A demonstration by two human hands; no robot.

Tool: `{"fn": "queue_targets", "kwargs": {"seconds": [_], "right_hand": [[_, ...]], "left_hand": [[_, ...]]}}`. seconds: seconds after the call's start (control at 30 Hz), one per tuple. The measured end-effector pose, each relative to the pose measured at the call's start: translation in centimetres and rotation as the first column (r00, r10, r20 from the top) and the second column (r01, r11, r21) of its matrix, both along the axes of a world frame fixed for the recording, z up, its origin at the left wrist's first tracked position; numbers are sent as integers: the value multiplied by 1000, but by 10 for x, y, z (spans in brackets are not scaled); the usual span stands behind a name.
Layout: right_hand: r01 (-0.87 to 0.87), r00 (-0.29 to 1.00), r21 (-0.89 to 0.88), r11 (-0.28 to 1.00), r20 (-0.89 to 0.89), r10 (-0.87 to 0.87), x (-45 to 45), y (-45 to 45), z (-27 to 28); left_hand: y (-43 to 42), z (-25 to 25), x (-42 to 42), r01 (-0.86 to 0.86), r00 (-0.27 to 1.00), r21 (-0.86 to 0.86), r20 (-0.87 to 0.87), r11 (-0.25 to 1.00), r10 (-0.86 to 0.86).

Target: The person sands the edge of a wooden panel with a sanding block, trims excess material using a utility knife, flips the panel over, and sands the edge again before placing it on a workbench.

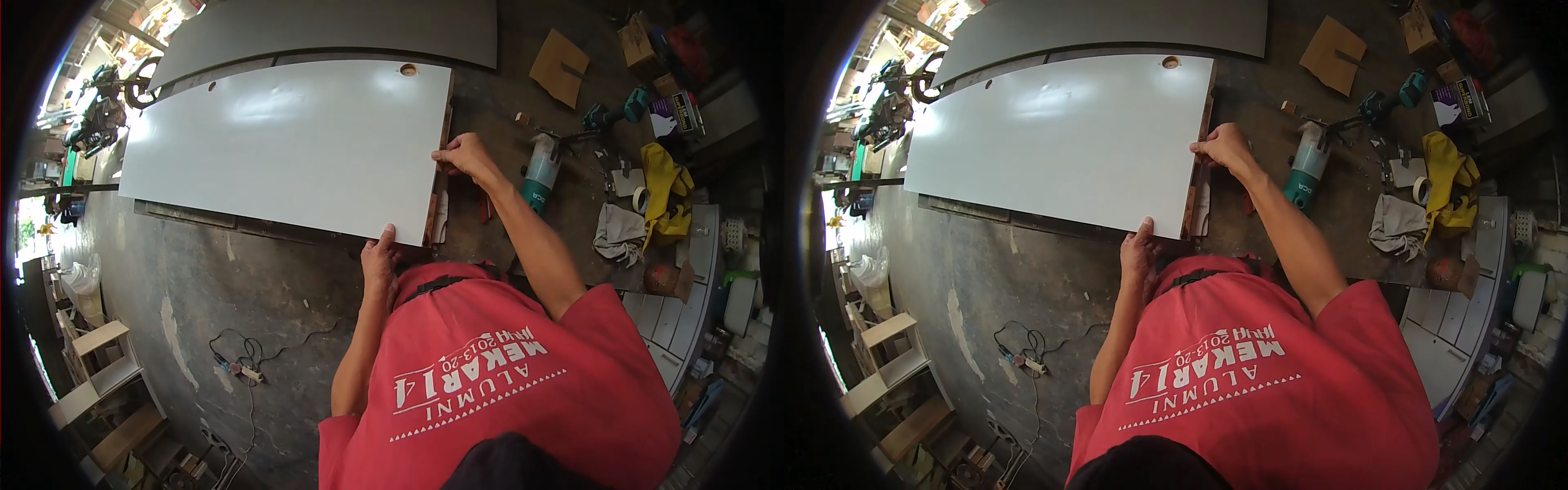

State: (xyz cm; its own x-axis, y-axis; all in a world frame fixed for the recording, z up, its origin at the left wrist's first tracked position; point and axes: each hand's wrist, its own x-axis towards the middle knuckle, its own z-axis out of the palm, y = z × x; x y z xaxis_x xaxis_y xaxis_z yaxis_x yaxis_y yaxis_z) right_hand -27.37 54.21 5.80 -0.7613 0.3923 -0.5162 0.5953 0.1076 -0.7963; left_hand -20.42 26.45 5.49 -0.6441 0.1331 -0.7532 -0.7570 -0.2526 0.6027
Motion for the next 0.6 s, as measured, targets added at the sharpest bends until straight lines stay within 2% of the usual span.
{"fn": "queue_targets", "kwargs": {"seconds": [0.13,0.2,0.23,0.3,0.6], "right_hand": [[-6,1000,29,1000,-14,6,8,-4,9],[-20,1000,-99,995,-14,19,20,-5,14],[-19,1000,-99,995,-13,18,26,-9,11],[-100,994,-183,978,17,105,35,-18,7],[-62,997,-107,992,34,66,36,-31,7]], "left_hand": [[-2,-7,1,4,1000,2,2,1000,-4],[-3,-8,1,13,1000,2,-21,1000,-13],[-3,-8,1,16,999,4,-47,1000,-16],[-3,-10,0,14,999,-2,-46,1000,-14],[-3,-14,0,23,999,-1,-36,1000,-23]]}}
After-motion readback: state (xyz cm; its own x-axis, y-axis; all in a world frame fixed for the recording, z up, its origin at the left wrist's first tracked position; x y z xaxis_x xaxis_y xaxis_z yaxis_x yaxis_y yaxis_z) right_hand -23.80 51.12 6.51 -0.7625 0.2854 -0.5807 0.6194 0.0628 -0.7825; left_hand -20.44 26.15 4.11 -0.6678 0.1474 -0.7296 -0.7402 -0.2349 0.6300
